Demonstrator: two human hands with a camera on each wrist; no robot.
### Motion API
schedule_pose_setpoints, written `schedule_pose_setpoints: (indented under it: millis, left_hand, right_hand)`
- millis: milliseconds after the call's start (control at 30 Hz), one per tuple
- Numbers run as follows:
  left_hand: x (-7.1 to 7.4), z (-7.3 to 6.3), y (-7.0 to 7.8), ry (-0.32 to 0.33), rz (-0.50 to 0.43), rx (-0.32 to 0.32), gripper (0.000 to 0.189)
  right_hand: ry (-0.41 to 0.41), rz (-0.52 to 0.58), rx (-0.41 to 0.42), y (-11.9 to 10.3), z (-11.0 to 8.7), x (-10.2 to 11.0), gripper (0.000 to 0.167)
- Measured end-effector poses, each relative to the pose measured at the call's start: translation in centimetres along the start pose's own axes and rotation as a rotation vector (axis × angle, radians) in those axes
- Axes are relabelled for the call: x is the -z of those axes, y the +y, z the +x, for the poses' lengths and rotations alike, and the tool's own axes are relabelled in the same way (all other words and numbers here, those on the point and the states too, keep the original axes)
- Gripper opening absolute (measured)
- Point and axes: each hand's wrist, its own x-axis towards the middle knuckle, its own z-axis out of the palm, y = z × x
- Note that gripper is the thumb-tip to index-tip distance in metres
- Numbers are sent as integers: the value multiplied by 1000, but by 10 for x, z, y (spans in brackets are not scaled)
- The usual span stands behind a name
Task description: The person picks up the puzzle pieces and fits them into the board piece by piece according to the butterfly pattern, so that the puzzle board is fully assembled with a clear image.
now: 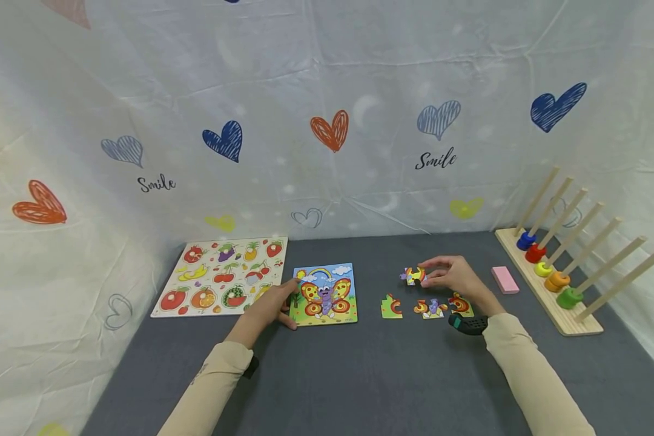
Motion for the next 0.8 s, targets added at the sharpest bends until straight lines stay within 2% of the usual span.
schedule_pose_setpoints:
  millis: [267,500,800]
  left_hand:
    - [1,3,2,-23,27,68,68]
    - [1,1,1,-15,24,-10,71]
    - [2,0,2,2,16,-7,68]
  right_hand:
    - [-28,86,45,-1,15,-27,41]
    - [-80,112,40,-8,27,-52,41]
    - [-110,125,29,-12,35,-79,39]
